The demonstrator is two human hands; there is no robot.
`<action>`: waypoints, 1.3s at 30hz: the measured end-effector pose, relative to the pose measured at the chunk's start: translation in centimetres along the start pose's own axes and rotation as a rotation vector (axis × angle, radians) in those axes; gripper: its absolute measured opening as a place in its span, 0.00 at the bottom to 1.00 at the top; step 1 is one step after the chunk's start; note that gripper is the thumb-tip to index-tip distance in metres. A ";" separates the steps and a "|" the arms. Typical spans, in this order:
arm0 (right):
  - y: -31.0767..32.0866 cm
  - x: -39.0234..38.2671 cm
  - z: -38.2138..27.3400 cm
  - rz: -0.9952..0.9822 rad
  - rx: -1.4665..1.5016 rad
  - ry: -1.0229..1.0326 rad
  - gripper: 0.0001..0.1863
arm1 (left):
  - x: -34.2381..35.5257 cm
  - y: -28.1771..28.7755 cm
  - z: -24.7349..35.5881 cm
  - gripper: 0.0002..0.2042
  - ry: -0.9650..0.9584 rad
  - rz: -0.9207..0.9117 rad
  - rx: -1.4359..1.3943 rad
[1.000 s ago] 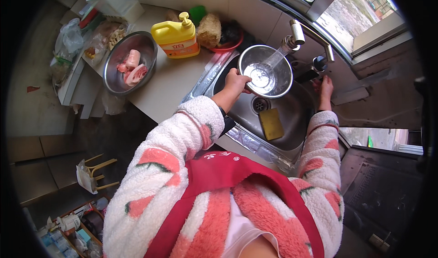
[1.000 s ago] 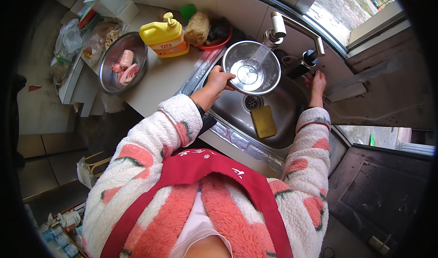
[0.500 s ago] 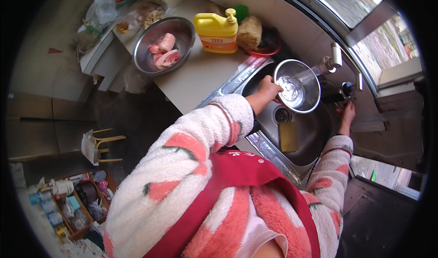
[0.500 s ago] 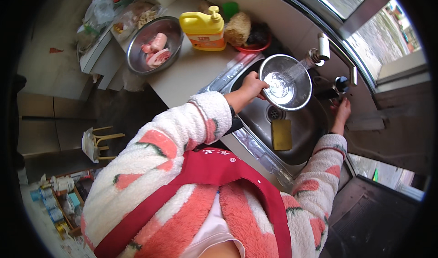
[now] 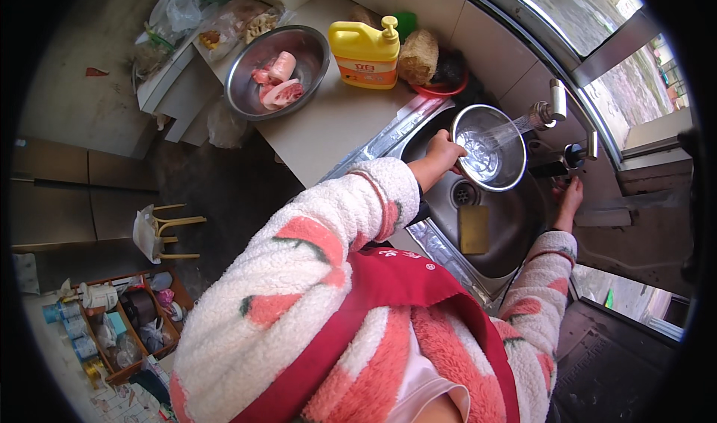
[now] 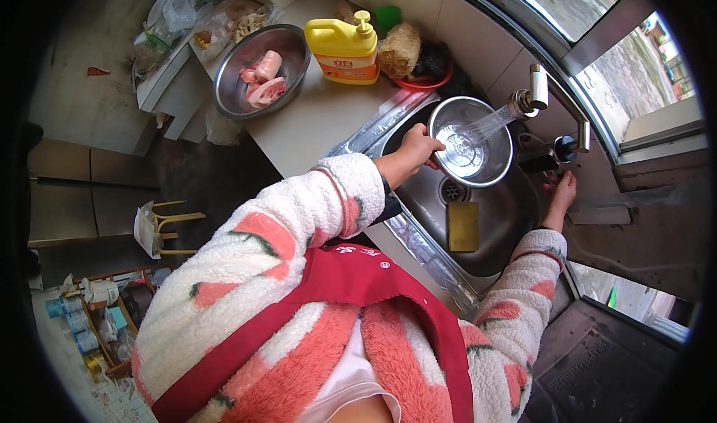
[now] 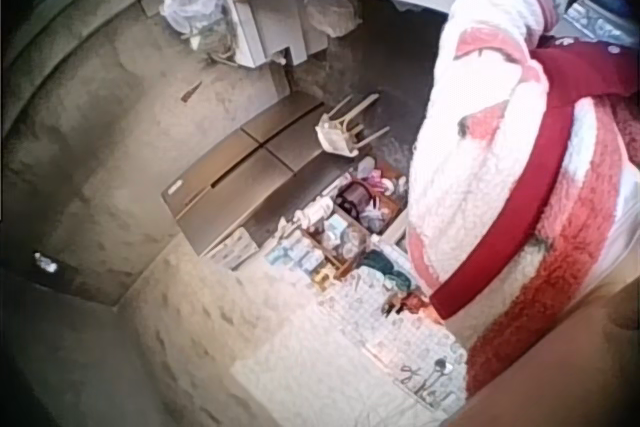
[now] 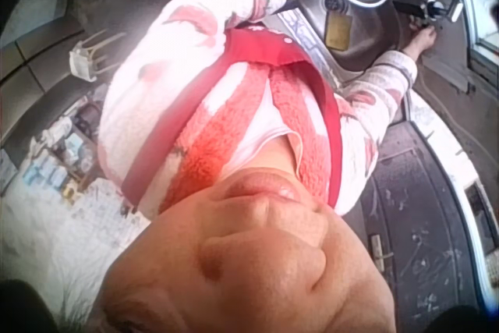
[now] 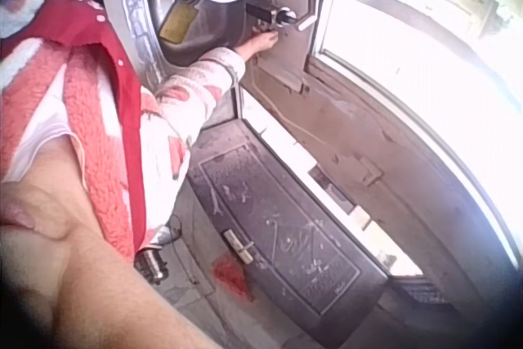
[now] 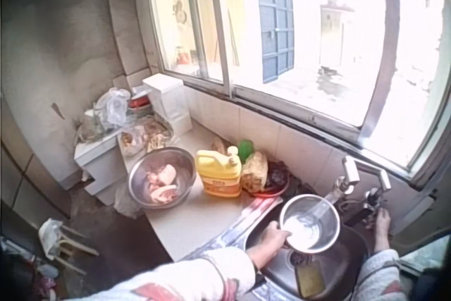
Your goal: The person unpacks raw meat from a plastic bag into a metal bowl, then rinses the meat under running water in the sink. They also rinse a small metal bowl and a green colander, and briefly wipe a wooden countertop with a cloth.
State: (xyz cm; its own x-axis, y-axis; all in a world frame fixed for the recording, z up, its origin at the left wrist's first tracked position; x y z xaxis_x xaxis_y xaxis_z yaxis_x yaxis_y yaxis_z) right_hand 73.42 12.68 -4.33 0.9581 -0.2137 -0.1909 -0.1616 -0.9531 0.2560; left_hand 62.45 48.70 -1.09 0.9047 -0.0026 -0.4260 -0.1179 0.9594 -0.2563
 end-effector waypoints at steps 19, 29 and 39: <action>0.1 -0.3 -0.2 -0.022 -0.018 0.007 0.16 | 0.4 -0.1 -0.6 0.13 0.021 -0.002 0.000; -0.1 -0.1 -0.1 0.012 0.013 -0.010 0.17 | 1.1 0.2 -2.1 0.13 0.029 0.021 -0.005; -0.5 -0.5 -0.5 0.003 0.025 0.017 0.17 | 2.5 1.1 -4.1 0.14 0.070 0.044 0.005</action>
State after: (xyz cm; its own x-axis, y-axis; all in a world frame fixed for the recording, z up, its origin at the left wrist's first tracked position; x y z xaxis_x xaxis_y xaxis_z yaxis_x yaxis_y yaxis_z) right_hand 73.13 13.40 -3.86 0.9614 -0.2127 -0.1742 -0.1698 -0.9577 0.2322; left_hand 62.97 48.57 -5.96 0.8680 0.0204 -0.4962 -0.1552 0.9603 -0.2320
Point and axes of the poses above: each hand's wrist, its own x-axis towards the middle knuckle, its own y-axis out of the back of the hand, z = x × y, the point moved 1 cm from there along x, towards the middle knuckle, and after that the axes turned 11 degrees about -z, right-handed, at the moved point
